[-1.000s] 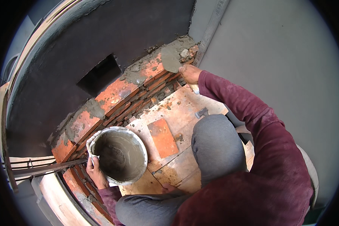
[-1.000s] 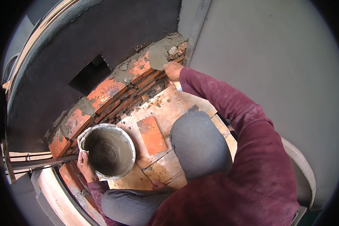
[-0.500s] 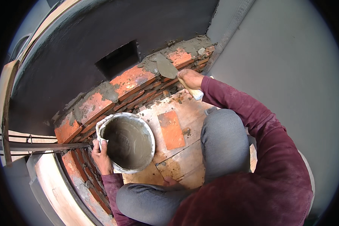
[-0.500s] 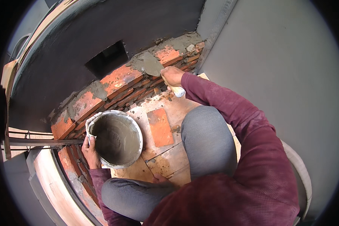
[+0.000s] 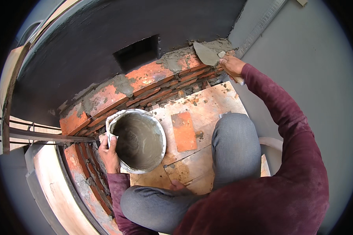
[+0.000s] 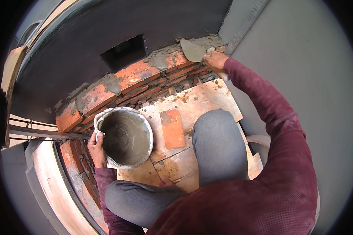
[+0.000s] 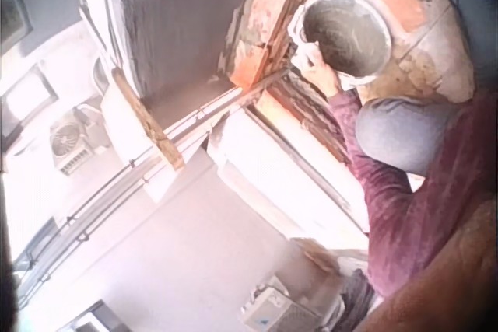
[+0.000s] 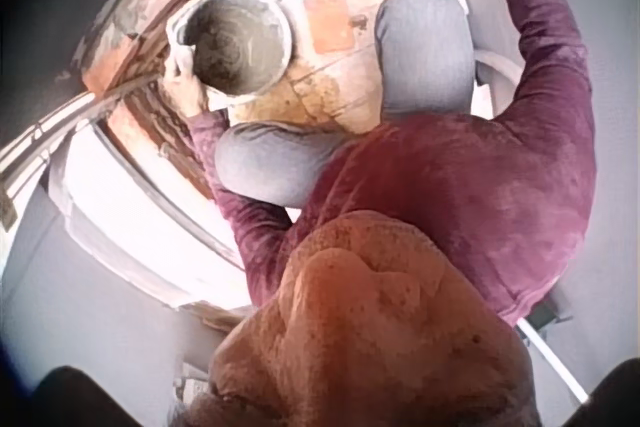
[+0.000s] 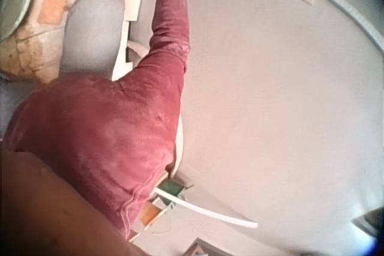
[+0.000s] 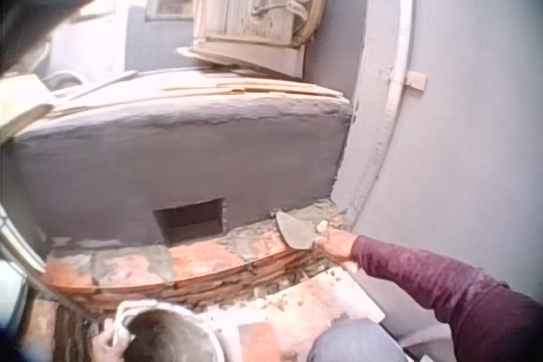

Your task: The person spreads mortar with a trowel, places a brick on the wall, and taps it into place using a hammer. They handle a bucket of mortar and multiple bricks to build a section of the wall.

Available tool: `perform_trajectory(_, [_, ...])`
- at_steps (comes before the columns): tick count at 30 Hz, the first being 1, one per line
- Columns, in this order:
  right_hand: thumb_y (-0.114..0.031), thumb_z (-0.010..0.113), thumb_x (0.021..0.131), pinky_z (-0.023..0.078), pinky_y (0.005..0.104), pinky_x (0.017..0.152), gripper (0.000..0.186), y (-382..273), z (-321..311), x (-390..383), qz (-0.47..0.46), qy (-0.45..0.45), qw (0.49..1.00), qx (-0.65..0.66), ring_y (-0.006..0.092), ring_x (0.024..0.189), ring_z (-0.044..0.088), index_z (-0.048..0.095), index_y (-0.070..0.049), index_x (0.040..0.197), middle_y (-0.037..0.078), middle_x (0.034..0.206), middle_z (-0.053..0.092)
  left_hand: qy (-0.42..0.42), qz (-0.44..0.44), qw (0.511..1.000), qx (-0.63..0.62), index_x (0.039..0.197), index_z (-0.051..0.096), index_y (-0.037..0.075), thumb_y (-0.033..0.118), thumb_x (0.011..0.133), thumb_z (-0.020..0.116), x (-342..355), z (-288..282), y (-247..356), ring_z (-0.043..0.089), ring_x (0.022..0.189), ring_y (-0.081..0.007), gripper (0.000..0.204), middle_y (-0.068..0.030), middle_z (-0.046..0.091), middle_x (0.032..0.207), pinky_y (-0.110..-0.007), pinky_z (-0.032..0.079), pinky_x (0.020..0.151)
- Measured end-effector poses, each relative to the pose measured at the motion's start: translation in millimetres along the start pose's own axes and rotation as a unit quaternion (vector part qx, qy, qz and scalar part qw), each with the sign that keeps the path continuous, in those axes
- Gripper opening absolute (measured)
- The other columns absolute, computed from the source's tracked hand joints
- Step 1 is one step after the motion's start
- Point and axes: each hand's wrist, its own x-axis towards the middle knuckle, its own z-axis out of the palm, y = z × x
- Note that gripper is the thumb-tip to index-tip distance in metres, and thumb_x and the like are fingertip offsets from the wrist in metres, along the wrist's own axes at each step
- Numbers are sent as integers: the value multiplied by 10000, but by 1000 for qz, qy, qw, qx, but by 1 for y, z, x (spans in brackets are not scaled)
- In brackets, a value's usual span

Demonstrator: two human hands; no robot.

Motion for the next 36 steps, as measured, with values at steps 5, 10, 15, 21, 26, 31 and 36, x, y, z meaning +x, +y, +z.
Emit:
perform_trajectory(5, [-357, 313, 1066, 456, 221, 310, 394, -72, 62, -21, 42, -210, 870, 443, 68, 415, 467, 528, -40, 1160, 11, 674, 525, -11, 8, 999, 50, 1178, 655, -36, 221, 939, 660, 9, -2, 1, 533, 873, -78, 351, 1, 627, 973, -242, 422, 819])
perform_trajectory(10, [-380, 266, 1069, 411, 232, 337, 425, -62, 82, -3, 63, -298, 742, 597, 78, 445, 437, 530, -48, 1042, 7, 696, 509, -20, 0, 1000, 20, 1160, 654, -57, 218, 937, 666, 6, 7, 0, 543, 878, -88, 354, -5, 610, 974, -231, 424, 826])
perform_trajectory(15, [-335, 244, 1068, 400, 193, 266, 420, 36, 26, -21, 90, -62, 810, 576, 53, 379, 426, 514, -46, 927, 25, 655, 516, -16, 12, 1000, 12, 1195, 633, -65, 200, 938, 663, 8, 6, -7, 580, 874, -95, 370, -28, 651, 995, -232, 453, 819])
perform_trajectory(21, [-314, 417, 996, 509, 505, 843, 385, -3, 45, -27, -107, 54, 983, -136, 457, 905, 643, 570, 31, 1072, 265, 1002, 664, -53, -23, 998, -2, 1257, 597, -72, 90, 906, 649, 12, 22, 15, 627, 957, -120, 390, -84, 682, 1103, -251, 474, 879])
perform_trajectory(26, [-296, 422, 989, 527, 507, 724, 358, 120, -17, 16, -17, 186, 941, -283, 423, 815, 658, 556, 27, 1066, 271, 868, 659, -24, -7, 999, -20, 1239, 608, -76, 25, 869, 610, 12, 27, -5, 620, 958, -125, 383, -65, 678, 1096, -258, 470, 880])
perform_trajectory(31, [-316, 370, 1020, 473, 416, 376, 343, 109, -8, 26, 105, 45, 975, 188, 254, 455, 572, 508, -8, 958, 142, 676, 588, 29, -46, 995, -80, 1241, 598, -70, 6, 876, 579, -11, 11, 14, 637, 900, -116, 373, -73, 677, 1087, -237, 496, 814])
perform_trajectory(36, [-375, 390, 1017, 429, 323, 338, 370, 80, -6, -73, 53, -11, 990, 133, 155, 401, 487, 504, -36, 924, 65, 648, 521, 32, -83, 991, -101, 1280, 566, -69, -20, 872, 578, -19, 3, 13, 632, 941, -125, 411, -71, 665, 1116, -238, 494, 828])
